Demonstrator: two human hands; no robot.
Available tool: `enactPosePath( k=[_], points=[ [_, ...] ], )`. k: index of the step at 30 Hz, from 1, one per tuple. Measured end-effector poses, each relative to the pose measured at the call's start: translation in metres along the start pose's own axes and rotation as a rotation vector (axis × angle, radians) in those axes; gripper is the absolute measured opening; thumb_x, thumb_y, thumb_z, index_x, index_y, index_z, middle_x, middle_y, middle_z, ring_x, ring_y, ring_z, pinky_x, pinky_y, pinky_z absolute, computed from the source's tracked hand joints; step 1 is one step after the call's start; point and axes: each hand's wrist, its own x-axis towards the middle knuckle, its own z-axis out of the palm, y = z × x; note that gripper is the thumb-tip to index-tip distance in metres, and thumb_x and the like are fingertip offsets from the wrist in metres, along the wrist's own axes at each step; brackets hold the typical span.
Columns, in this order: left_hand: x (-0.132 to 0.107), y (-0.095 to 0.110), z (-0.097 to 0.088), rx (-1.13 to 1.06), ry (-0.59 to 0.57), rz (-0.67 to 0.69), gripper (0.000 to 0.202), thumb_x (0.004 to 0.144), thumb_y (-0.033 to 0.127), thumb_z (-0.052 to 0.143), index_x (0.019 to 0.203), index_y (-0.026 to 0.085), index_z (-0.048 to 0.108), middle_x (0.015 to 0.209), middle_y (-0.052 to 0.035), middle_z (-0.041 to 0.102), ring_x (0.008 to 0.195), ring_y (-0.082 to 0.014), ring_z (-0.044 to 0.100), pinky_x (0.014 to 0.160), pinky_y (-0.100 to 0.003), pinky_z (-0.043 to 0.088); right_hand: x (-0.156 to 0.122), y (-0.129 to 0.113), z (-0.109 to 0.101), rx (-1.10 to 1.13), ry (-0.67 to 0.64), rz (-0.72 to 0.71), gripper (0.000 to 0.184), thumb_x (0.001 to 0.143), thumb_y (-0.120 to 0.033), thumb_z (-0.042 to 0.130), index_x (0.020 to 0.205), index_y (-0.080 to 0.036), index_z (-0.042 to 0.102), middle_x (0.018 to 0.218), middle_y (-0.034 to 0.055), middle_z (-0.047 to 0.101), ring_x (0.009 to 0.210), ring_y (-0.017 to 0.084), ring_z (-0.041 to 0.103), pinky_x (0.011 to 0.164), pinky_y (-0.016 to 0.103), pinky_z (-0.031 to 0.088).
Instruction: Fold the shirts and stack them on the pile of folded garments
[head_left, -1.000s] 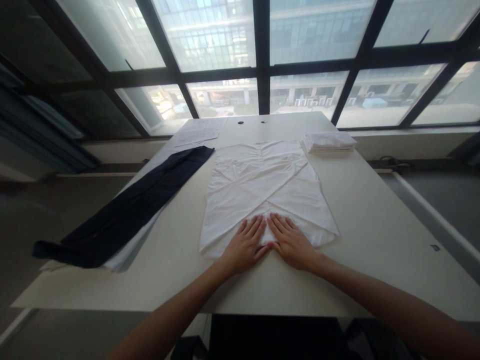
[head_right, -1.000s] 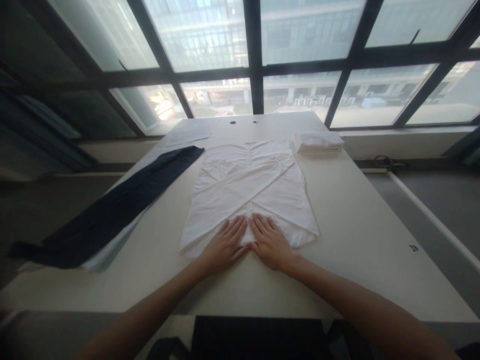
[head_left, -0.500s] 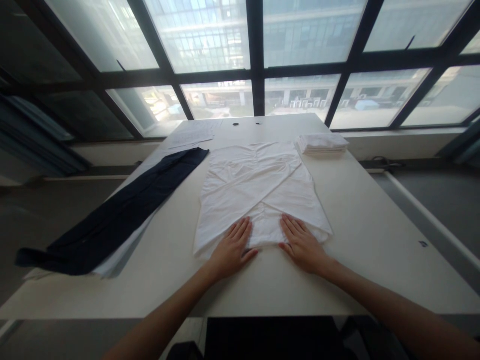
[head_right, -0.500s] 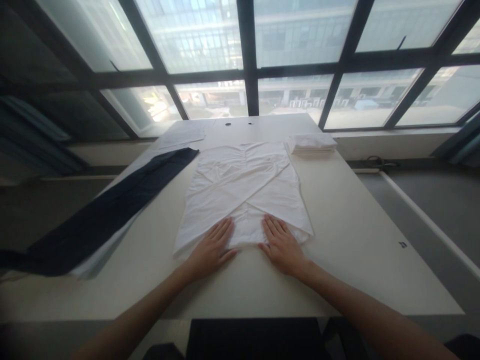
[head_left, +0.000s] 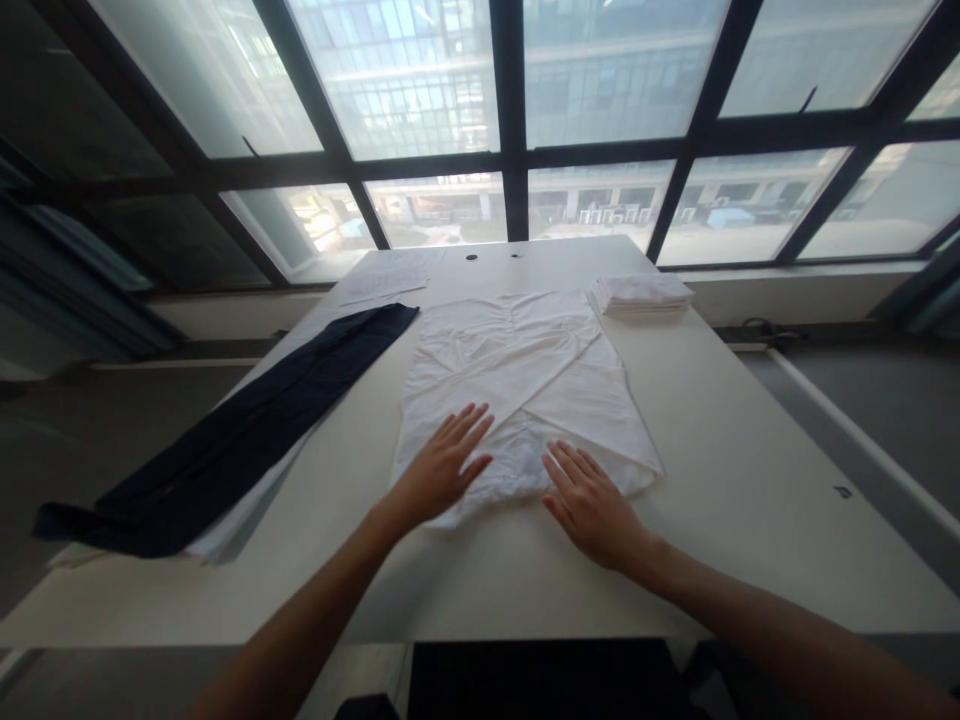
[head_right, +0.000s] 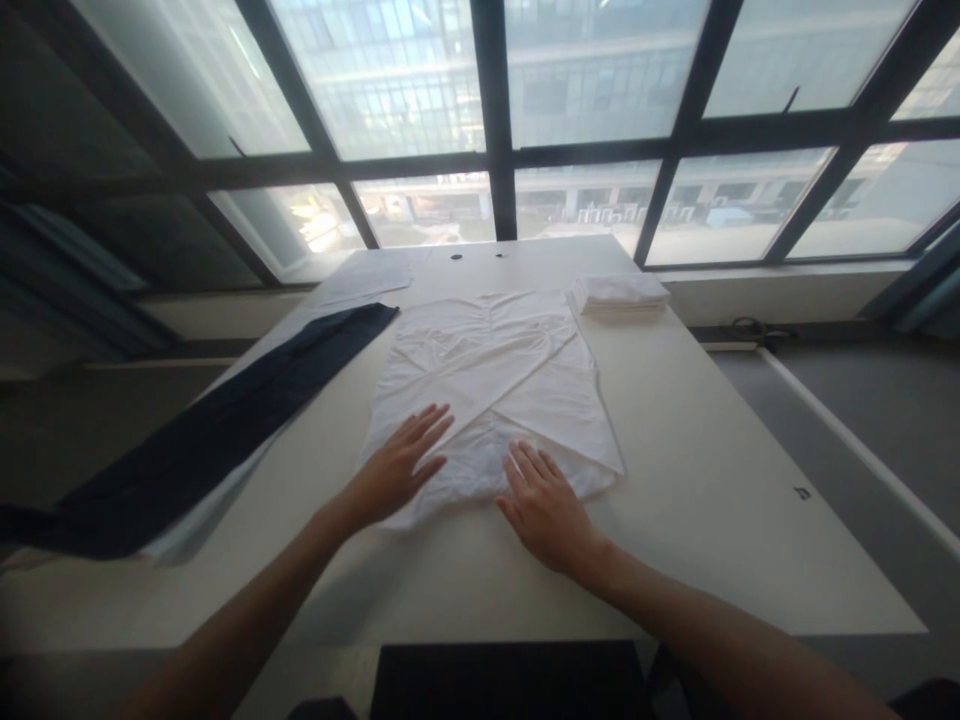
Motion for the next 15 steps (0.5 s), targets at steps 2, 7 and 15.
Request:
enactPosePath(
  k=[2, 7, 15],
  points=[
    [0.011, -0.044, -0.004, -0.074, 0.012, -0.081, 0.056, 0.108, 0.054, 0.035, 0.148, 0.021, 0.055, 0.16, -0.011, 0.049, 0.149, -0.0269, 0.044, 0.123, -0.047, 0.037, 0.004, -0.014, -0.004, 0.056, -0.002, -0.022, 0.044, 0.106, -0.032, 0.047, 0.143, -0.011, 0.058, 0.149, 0.019, 0.057, 0.14, 0.03, 0.049, 0.117, 0.047, 0.041],
    [0.012, -0.137, 0.009, -0.134, 0.052, -0.157, 0.055, 0.103, 0.06, 0.041, 0.109, 0.019, 0.077, 0.114, -0.0129, 0.072, 0.11, -0.0259, 0.067, 0.106, -0.045, 0.052, 0.013, -0.028, -0.005, 0.076, -0.06, -0.041, 0.033, 0.104, -0.037, 0.056, 0.129, -0.018, 0.065, 0.126, 0.0126, 0.069, 0.117, 0.029, 0.058, 0.103, 0.045, 0.046],
    [-0.012, -0.135, 0.011, -0.158, 0.055, -0.112, 0.044, 0.103, 0.054, 0.047, 0.121, 0.024, 0.074, 0.121, -0.0116, 0.07, 0.114, -0.0254, 0.066, 0.106, -0.043, 0.052, 0.016, -0.028, -0.013, -0.094, -0.071, 0.007, 0.032, 0.105, -0.044, 0.052, 0.105, -0.018, 0.072, 0.108, 0.0115, 0.072, 0.108, 0.03, 0.059, 0.099, 0.046, 0.04]
  ],
)
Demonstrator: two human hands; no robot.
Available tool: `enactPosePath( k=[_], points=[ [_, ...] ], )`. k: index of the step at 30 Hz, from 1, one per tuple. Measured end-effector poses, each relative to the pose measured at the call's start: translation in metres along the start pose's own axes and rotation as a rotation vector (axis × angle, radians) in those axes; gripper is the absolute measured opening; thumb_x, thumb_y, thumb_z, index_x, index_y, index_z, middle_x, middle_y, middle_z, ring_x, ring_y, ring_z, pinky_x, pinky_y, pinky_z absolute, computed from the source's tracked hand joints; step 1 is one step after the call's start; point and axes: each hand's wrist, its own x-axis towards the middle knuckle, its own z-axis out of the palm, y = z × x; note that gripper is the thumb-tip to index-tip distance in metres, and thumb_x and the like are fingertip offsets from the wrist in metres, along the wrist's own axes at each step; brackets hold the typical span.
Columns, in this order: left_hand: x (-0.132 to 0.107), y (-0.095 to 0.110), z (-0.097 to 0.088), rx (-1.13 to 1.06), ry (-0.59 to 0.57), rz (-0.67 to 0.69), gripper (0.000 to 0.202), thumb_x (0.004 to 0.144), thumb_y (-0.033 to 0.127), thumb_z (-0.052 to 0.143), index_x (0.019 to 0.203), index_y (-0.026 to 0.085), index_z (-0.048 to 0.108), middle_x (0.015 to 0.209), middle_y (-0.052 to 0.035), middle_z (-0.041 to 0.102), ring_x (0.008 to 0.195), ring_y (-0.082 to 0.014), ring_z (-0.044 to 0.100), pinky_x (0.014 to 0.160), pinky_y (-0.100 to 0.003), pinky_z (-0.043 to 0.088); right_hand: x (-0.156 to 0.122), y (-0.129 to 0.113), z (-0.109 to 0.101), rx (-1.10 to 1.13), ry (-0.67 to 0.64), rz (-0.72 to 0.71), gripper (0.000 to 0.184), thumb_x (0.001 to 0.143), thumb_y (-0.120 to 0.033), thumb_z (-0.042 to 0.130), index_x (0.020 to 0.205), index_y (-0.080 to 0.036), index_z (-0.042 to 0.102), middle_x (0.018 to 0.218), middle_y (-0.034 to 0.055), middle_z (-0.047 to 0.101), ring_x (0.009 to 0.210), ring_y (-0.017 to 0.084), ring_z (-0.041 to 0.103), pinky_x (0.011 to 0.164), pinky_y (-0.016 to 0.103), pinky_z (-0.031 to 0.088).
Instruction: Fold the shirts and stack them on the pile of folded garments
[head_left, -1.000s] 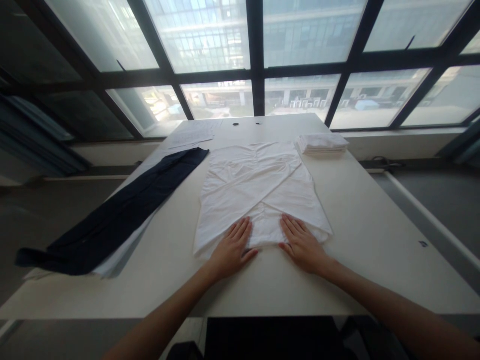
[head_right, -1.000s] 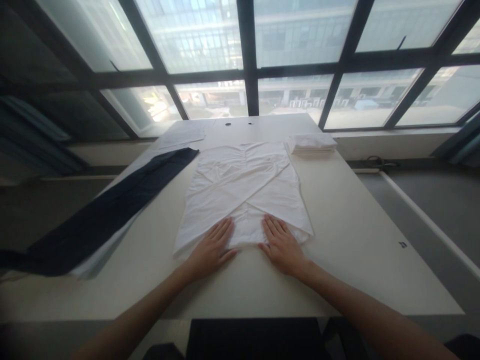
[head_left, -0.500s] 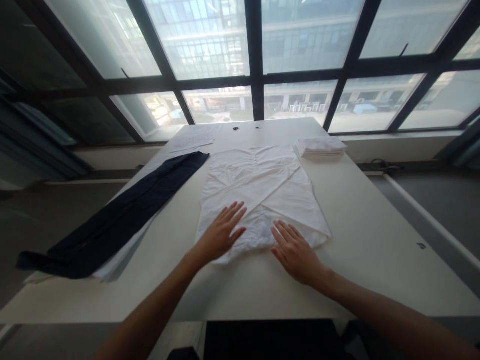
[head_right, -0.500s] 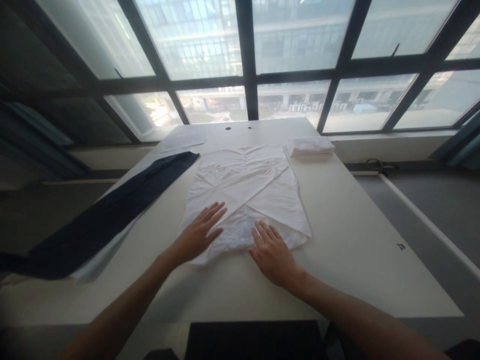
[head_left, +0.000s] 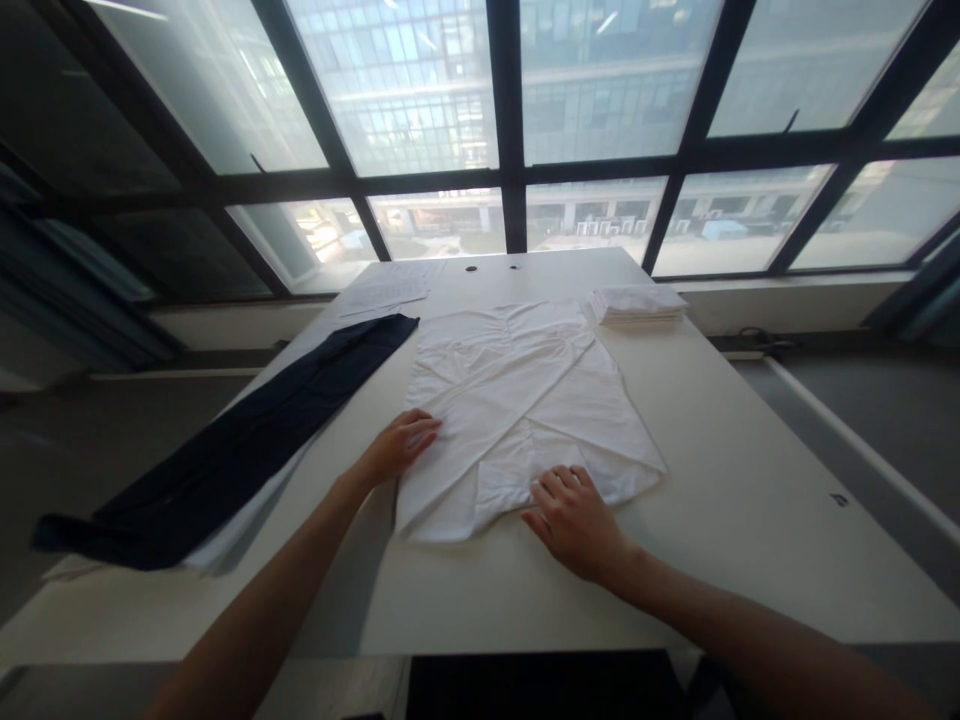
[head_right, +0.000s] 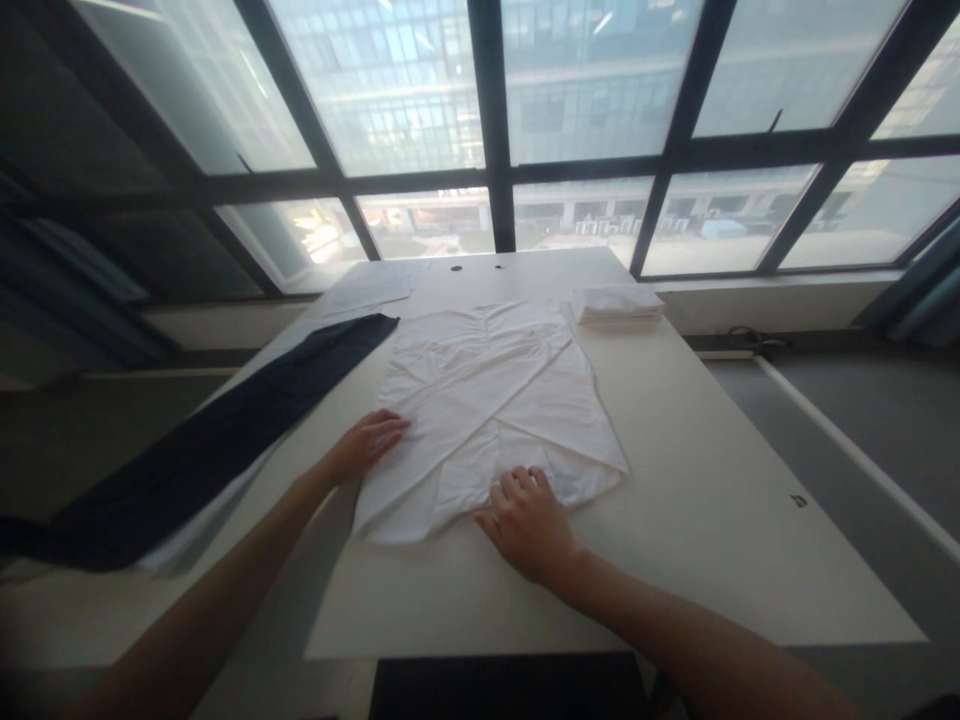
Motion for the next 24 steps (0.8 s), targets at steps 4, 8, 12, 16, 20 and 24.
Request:
enactPosePath(
  k=[4, 8, 12, 16, 20, 24],
  points=[
    [-0.01, 0.036, -0.001, 0.085, -0.043, 0.043, 0.04, 0.106, 0.047, 0.045, 0.124, 0.023, 0.071, 0.119, -0.0107, 0.072, 0.112, -0.0258, 0.066, 0.102, -0.045, 0.052, -0.011, 0.014, -0.008, -0.093, -0.005, 0.131, 0.037, 0.108, -0.04, 0.046, 0.102, -0.018, 0.075, 0.104, 0.0109, 0.074, 0.106, 0.031, 0.062, 0.101, 0.049, 0.038],
    [-0.024, 0.088, 0.009, 0.153, -0.088, 0.137, 0.034, 0.104, 0.044, 0.05, 0.122, 0.023, 0.07, 0.116, -0.0094, 0.074, 0.109, -0.0261, 0.066, 0.104, -0.048, 0.047, -0.029, 0.045, -0.02, -0.199, -0.006, 0.298, 0.044, 0.109, -0.038, 0.041, 0.097, -0.016, 0.077, 0.1, 0.0128, 0.077, 0.108, 0.032, 0.065, 0.11, 0.054, 0.033],
    [-0.033, 0.144, 0.023, 0.085, -0.152, 0.256, 0.027, 0.101, 0.034, 0.052, 0.123, 0.025, 0.067, 0.123, -0.0075, 0.073, 0.114, -0.0236, 0.066, 0.113, -0.048, 0.039, -0.048, 0.083, -0.028, -0.317, -0.031, 0.358, 0.05, 0.109, -0.038, 0.036, 0.101, -0.014, 0.079, 0.107, 0.0184, 0.078, 0.125, 0.039, 0.061, 0.116, 0.065, 0.023],
    [-0.037, 0.196, 0.044, 0.042, -0.208, 0.314, 0.036, 0.097, 0.039, 0.056, 0.129, 0.025, 0.064, 0.134, -0.0084, 0.069, 0.119, -0.0262, 0.064, 0.115, -0.049, 0.038, -0.059, 0.131, -0.022, -0.376, -0.084, 0.361, 0.048, 0.107, -0.034, 0.033, 0.111, -0.019, 0.079, 0.129, 0.02, 0.073, 0.138, 0.043, 0.052, 0.114, 0.077, 0.019],
    [-0.039, 0.246, 0.084, 0.118, -0.199, 0.254, 0.061, 0.096, 0.055, 0.057, 0.146, 0.022, 0.055, 0.151, -0.0188, 0.055, 0.13, -0.0364, 0.058, 0.11, -0.055, 0.043, -0.057, 0.188, -0.009, -0.367, -0.112, 0.334, 0.049, 0.105, -0.026, 0.029, 0.125, -0.018, 0.073, 0.147, 0.0197, 0.061, 0.145, 0.039, 0.045, 0.113, 0.073, 0.029],
    [-0.033, 0.281, 0.118, 0.125, -0.162, 0.21, 0.072, 0.098, 0.06, 0.052, 0.155, 0.017, 0.046, 0.159, -0.0265, 0.043, 0.144, -0.0404, 0.046, 0.114, -0.056, 0.041, -0.046, 0.243, -0.002, -0.338, -0.086, 0.311, 0.052, 0.105, -0.023, 0.026, 0.139, -0.014, 0.063, 0.156, 0.0166, 0.054, 0.148, 0.034, 0.042, 0.115, 0.064, 0.034]
  ],
)
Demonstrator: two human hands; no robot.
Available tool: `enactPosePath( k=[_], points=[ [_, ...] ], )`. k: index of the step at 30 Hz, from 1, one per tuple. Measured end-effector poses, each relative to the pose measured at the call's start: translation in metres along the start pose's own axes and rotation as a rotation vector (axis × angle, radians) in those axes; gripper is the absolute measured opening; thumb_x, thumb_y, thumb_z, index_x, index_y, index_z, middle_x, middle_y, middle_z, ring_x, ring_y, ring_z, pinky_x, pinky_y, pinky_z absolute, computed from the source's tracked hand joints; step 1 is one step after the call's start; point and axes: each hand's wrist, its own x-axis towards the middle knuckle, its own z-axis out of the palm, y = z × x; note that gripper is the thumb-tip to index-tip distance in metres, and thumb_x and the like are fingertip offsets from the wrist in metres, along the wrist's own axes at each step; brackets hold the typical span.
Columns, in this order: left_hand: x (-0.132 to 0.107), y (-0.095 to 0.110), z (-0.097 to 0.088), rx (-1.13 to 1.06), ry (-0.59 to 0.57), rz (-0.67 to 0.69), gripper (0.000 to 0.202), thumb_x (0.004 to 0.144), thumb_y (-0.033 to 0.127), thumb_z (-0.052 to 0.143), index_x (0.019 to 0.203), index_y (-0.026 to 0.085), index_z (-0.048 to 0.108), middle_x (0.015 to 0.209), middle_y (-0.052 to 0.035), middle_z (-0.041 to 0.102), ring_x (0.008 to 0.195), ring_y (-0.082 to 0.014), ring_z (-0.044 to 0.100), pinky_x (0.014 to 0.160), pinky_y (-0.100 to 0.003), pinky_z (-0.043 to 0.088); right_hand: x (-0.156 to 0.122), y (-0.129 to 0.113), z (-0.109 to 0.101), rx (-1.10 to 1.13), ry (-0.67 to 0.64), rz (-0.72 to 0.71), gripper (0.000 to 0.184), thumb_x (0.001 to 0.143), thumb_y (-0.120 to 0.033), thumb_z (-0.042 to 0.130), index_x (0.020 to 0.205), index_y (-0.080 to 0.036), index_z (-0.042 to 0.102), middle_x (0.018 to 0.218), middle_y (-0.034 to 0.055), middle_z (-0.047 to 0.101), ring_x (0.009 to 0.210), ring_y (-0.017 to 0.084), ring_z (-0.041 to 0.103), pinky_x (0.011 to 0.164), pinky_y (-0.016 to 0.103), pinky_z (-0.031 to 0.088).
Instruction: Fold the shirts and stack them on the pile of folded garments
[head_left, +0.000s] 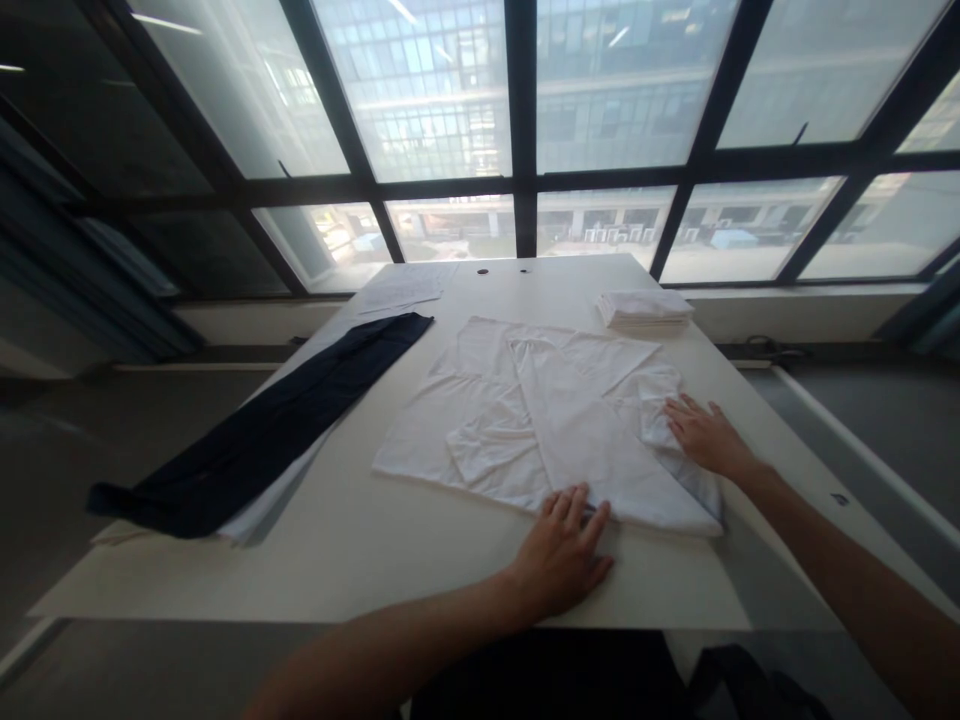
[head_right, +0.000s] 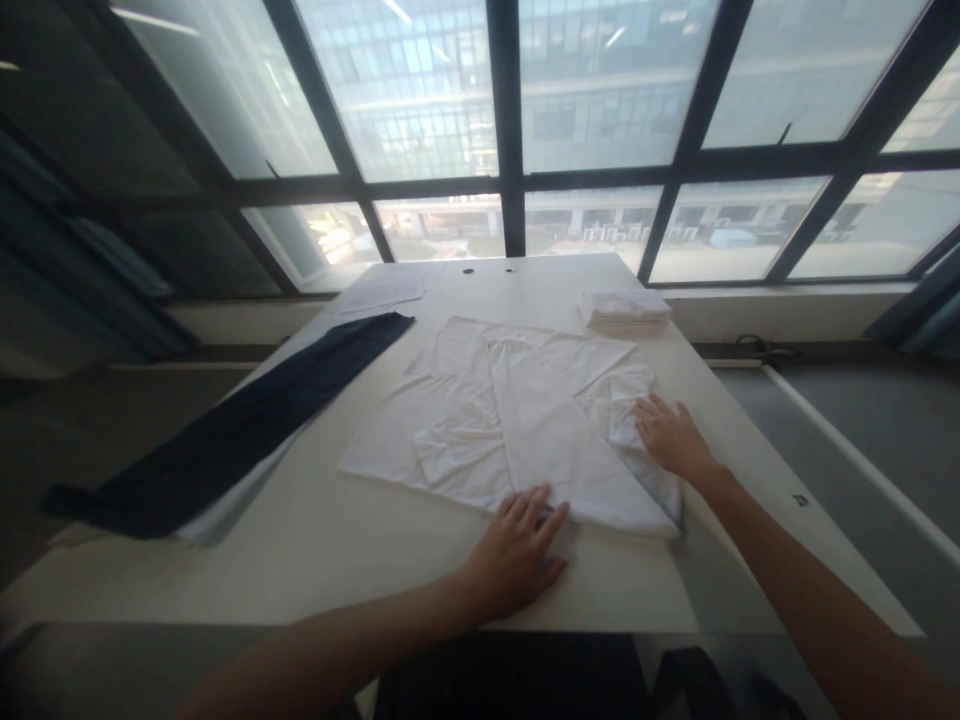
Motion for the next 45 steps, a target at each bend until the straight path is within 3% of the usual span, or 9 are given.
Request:
enactPosePath(
  k=[4, 7, 10, 13, 17, 20, 27, 39, 45],
  points=[
    [0.012, -0.005, -0.007, -0.096, -0.012, 0.053, 0.068, 0.101, 0.054, 0.051, 0.158, 0.02, 0.04, 0.163, -0.0185, 0.041, 0.151, -0.0323, 0.039, 0.123, -0.051, 0.034, 0.017, 0.02, 0.005, 0.039, 0.008, 0.005, 0.052, 0.105, -0.023, 0.026, 0.142, -0.013, 0.061, 0.157, 0.0181, 0.051, 0.148, 0.035, 0.042, 0.116, 0.065, 0.033],
    [0.014, -0.049, -0.032, -0.086, 0.017, -0.001, 0.059, 0.104, 0.046, 0.048, 0.158, 0.023, 0.04, 0.165, -0.0123, 0.042, 0.156, -0.027, 0.033, 0.127, -0.052, 0.028, 0.02, 0.002, -0.002, 0.087, 0.081, 0.08, 0.052, 0.104, -0.024, 0.027, 0.145, -0.011, 0.058, 0.158, 0.0214, 0.049, 0.149, 0.036, 0.041, 0.116, 0.066, 0.032],
    [0.007, -0.122, -0.059, 0.007, 0.086, -0.199, 0.051, 0.106, 0.043, 0.042, 0.153, 0.024, 0.049, 0.162, -0.0111, 0.046, 0.155, -0.0282, 0.035, 0.127, -0.058, 0.026, 0.017, -0.049, -0.011, 0.218, 0.149, 0.131, 0.054, 0.106, -0.029, 0.028, 0.151, -0.01, 0.052, 0.16, 0.0224, 0.046, 0.151, 0.035, 0.038, 0.118, 0.06, 0.035],
    [-0.01, -0.199, -0.076, 0.062, 0.034, -0.256, 0.055, 0.107, 0.05, 0.039, 0.155, 0.025, 0.047, 0.164, -0.0115, 0.043, 0.156, -0.0306, 0.031, 0.125, -0.06, 0.026, 0.01, -0.114, -0.015, 0.341, 0.155, 0.058, 0.054, 0.106, -0.031, 0.032, 0.155, -0.014, 0.047, 0.163, 0.0182, 0.043, 0.155, 0.031, 0.033, 0.12, 0.056, 0.033],
    [-0.037, -0.258, -0.075, 0.095, -0.081, -0.304, 0.058, 0.107, 0.054, 0.036, 0.158, 0.029, 0.044, 0.166, -0.0102, 0.038, 0.157, -0.0318, 0.029, 0.123, -0.062, 0.028, 0.002, -0.172, -0.01, 0.385, 0.116, 0.012, 0.058, 0.105, -0.033, 0.042, 0.161, -0.018, 0.038, 0.171, 0.018, 0.028, 0.158, 0.032, 0.025, 0.121, 0.057, 0.031],
    [-0.052, -0.261, -0.063, 0.137, -0.064, -0.32, 0.058, 0.107, 0.055, 0.036, 0.16, 0.032, 0.041, 0.168, -0.0076, 0.034, 0.158, -0.0303, 0.025, 0.125, -0.062, 0.022, -0.001, -0.176, -0.004, 0.372, 0.073, -0.002, 0.059, 0.104, -0.036, 0.046, 0.16, -0.017, 0.04, 0.171, 0.0194, 0.025, 0.158, 0.034, 0.023, 0.123, 0.058, 0.027],
    [-0.074, -0.22, -0.044, 0.164, -0.024, -0.413, 0.059, 0.107, 0.056, 0.034, 0.162, 0.033, 0.035, 0.17, -0.0049, 0.029, 0.16, -0.0318, 0.02, 0.125, -0.063, 0.021, -0.005, -0.142, -0.001, 0.355, 0.029, -0.142, 0.058, 0.105, -0.039, 0.046, 0.159, -0.017, 0.043, 0.169, 0.0155, 0.031, 0.158, 0.028, 0.024, 0.126, 0.052, 0.025],
    [-0.079, -0.214, -0.04, 0.194, 0.011, -0.403, 0.059, 0.107, 0.056, 0.036, 0.162, 0.035, 0.035, 0.17, -0.0046, 0.032, 0.159, -0.0303, 0.022, 0.125, -0.06, 0.023, -0.007, -0.127, 0.006, 0.331, 0.048, -0.162, 0.058, 0.107, -0.043, 0.04, 0.161, -0.024, 0.039, 0.171, 0.0127, 0.029, 0.159, 0.028, 0.023, 0.125, 0.058, 0.024],
    [-0.076, -0.21, -0.046, 0.152, -0.05, -0.43, 0.062, 0.107, 0.059, 0.031, 0.162, 0.031, 0.036, 0.171, -0.0057, 0.028, 0.16, -0.0317, 0.02, 0.125, -0.063, 0.02, -0.007, -0.114, 0.006, 0.337, 0.027, -0.086, 0.057, 0.106, -0.041, 0.042, 0.158, -0.018, 0.045, 0.169, 0.0173, 0.032, 0.157, 0.03, 0.027, 0.124, 0.056, 0.028]
  ],
)
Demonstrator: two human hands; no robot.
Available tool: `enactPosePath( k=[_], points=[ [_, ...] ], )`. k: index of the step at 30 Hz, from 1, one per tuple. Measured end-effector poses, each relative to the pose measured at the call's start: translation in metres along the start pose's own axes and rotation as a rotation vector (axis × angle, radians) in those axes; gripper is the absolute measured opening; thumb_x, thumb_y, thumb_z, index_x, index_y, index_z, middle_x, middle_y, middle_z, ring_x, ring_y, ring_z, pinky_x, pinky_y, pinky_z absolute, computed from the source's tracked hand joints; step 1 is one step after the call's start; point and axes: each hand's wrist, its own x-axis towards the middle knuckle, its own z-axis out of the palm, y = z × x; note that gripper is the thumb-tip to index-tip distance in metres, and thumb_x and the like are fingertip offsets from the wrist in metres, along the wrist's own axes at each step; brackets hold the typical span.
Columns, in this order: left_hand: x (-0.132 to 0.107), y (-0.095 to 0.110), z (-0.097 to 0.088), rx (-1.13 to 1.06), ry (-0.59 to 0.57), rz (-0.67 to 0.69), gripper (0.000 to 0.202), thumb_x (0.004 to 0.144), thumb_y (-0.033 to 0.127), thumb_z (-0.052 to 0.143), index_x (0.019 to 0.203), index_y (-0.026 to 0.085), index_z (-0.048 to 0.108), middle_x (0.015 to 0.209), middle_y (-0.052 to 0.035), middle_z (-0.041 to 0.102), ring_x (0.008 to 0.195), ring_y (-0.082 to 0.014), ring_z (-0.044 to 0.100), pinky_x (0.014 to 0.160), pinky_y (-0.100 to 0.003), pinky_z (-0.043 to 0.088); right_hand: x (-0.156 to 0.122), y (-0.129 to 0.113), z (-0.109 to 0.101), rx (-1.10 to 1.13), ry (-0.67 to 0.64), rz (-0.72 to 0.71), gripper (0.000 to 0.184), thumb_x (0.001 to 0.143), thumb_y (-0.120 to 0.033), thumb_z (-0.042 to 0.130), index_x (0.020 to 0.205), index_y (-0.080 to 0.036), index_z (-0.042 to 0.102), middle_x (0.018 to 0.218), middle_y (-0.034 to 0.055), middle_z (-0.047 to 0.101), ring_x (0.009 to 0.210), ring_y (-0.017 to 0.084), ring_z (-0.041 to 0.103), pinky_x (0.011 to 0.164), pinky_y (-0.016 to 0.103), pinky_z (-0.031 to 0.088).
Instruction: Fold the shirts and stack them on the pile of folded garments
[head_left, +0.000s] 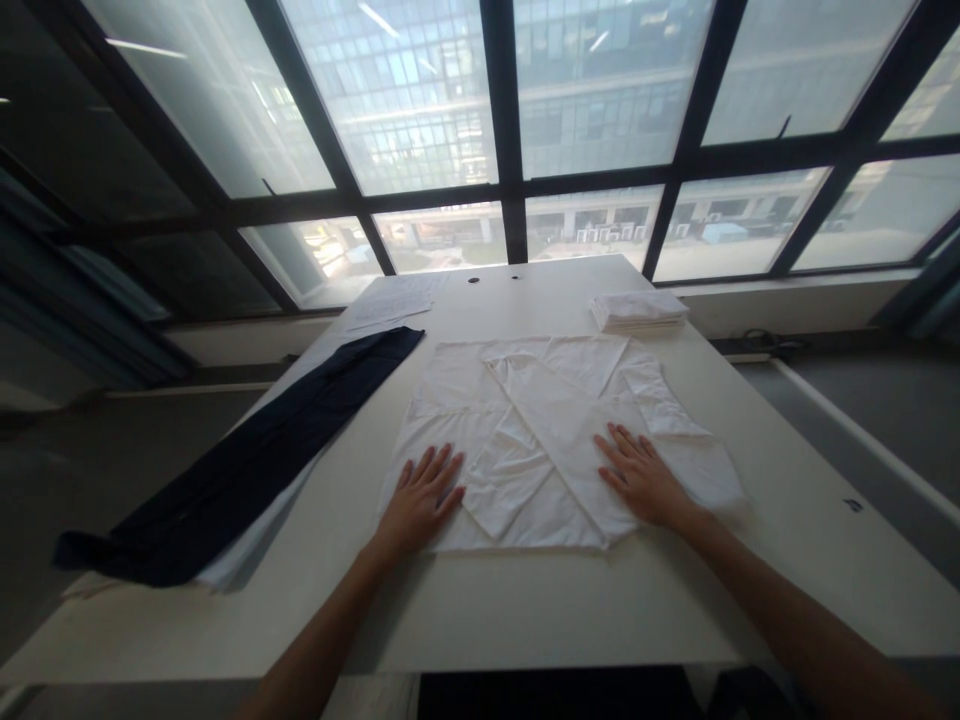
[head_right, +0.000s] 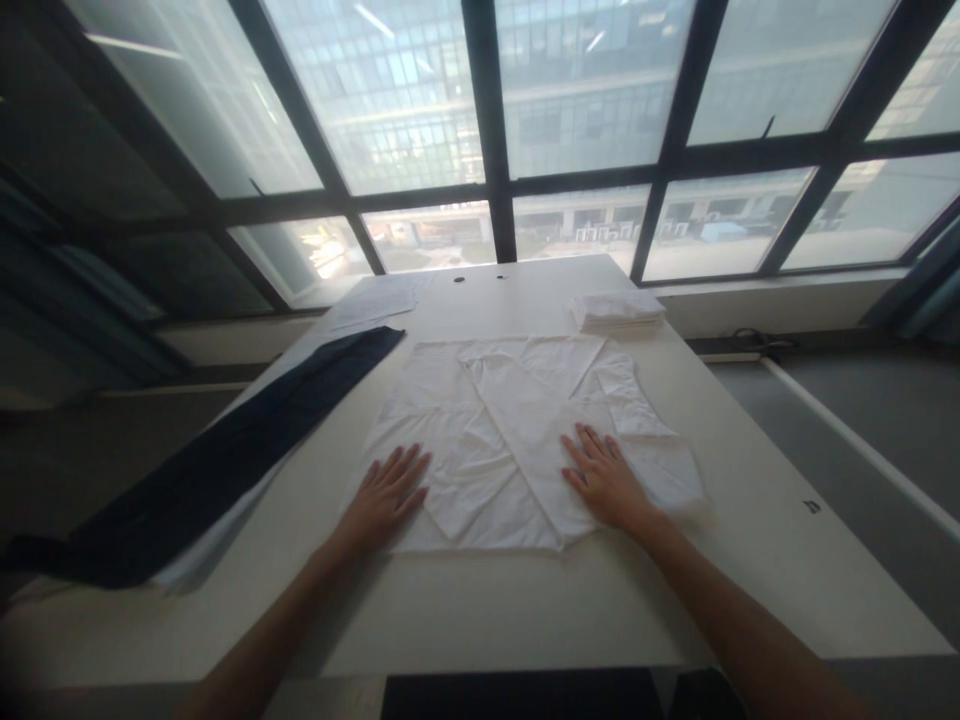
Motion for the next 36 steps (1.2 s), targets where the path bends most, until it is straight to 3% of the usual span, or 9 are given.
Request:
enactPosePath(
  k=[5, 9, 14, 19, 22, 27, 32, 36],
  points=[
    [0.0, -0.001, -0.004, -0.038, 0.012, 0.03, 0.062, 0.107, 0.057, 0.035, 0.162, 0.03, 0.037, 0.17, -0.0086, 0.029, 0.159, -0.0331, 0.021, 0.124, -0.065, 0.022, 0.0, 0.002, -0.01, 0.06, 0.042, -0.05, 0.052, 0.103, -0.032, 0.045, 0.151, -0.013, 0.052, 0.166, 0.0181, 0.037, 0.156, 0.031, 0.031, 0.123, 0.057, 0.031],
    [-0.012, -0.014, -0.017, -0.09, -0.029, 0.143, 0.057, 0.107, 0.049, 0.04, 0.16, 0.028, 0.041, 0.168, -0.0098, 0.035, 0.157, -0.0302, 0.028, 0.125, -0.06, 0.026, -0.017, 0.009, -0.017, 0.139, 0.091, -0.154, 0.047, 0.103, -0.032, 0.045, 0.145, -0.019, 0.06, 0.164, 0.0132, 0.043, 0.155, 0.029, 0.033, 0.123, 0.055, 0.035],
    [-0.05, -0.033, -0.042, -0.132, -0.058, 0.172, 0.058, 0.103, 0.048, 0.054, 0.157, 0.029, 0.046, 0.168, -0.0094, 0.036, 0.157, -0.0289, 0.03, 0.126, -0.054, 0.03, -0.06, 0.041, -0.007, 0.175, 0.124, -0.282, 0.039, 0.101, -0.043, 0.055, 0.135, -0.031, 0.07, 0.16, 0.0064, 0.05, 0.152, 0.03, 0.04, 0.12, 0.051, 0.043],
    [-0.087, -0.044, -0.054, -0.185, -0.151, 0.202, 0.075, 0.094, 0.057, 0.068, 0.16, 0.037, 0.039, 0.17, -0.0061, 0.031, 0.158, -0.0313, 0.027, 0.127, -0.058, 0.025, -0.09, 0.074, -0.002, 0.166, 0.194, -0.382, 0.047, 0.095, -0.046, 0.068, 0.14, -0.034, 0.064, 0.157, 0.0033, 0.054, 0.145, 0.033, 0.049, 0.112, 0.052, 0.051],
    [-0.098, -0.048, -0.056, -0.209, -0.102, 0.202, 0.063, 0.093, 0.048, 0.073, 0.152, 0.037, 0.052, 0.165, -0.0057, 0.041, 0.155, -0.0305, 0.035, 0.125, -0.057, 0.033, -0.095, 0.084, -0.006, 0.182, 0.245, -0.381, 0.043, 0.095, -0.044, 0.067, 0.138, -0.036, 0.063, 0.155, 0.0021, 0.056, 0.141, 0.033, 0.054, 0.11, 0.051, 0.052],
    [-0.108, -0.046, -0.056, -0.224, 0.062, 0.269, 0.037, 0.098, 0.024, 0.066, 0.135, 0.031, 0.068, 0.145, -0.006, 0.065, 0.14, -0.024, 0.056, 0.114, -0.047, 0.052, -0.097, 0.087, -0.009, 0.179, 0.279, -0.379, 0.037, 0.097, -0.043, 0.063, 0.133, -0.036, 0.066, 0.147, 0.0027, 0.063, 0.133, 0.033, 0.061, 0.108, 0.05, 0.053],
    [-0.114, -0.037, -0.054, -0.214, 0.131, 0.296, 0.056, 0.093, 0.003, 0.054, 0.143, 0.027, 0.06, 0.142, -0.0066, 0.067, 0.138, -0.0217, 0.058, 0.114, -0.046, 0.052, -0.1, 0.084, -0.01, 0.144, 0.288, -0.398, 0.031, 0.099, -0.035, 0.06, 0.129, -0.032, 0.068, 0.141, 0.0049, 0.067, 0.13, 0.029, 0.063, 0.106, 0.045, 0.052],
    [-0.114, -0.038, -0.05, -0.228, 0.158, 0.237, 0.061, 0.09, -0.002, 0.049, 0.141, 0.028, 0.062, 0.143, -0.0074, 0.065, 0.134, -0.0204, 0.061, 0.11, -0.043, 0.055, -0.101, 0.08, -0.014, 0.103, 0.271, -0.379, 0.033, 0.096, -0.025, 0.056, 0.126, -0.03, 0.068, 0.138, 0.0057, 0.068, 0.126, 0.028, 0.064, 0.105, 0.043, 0.051]
  ],
)
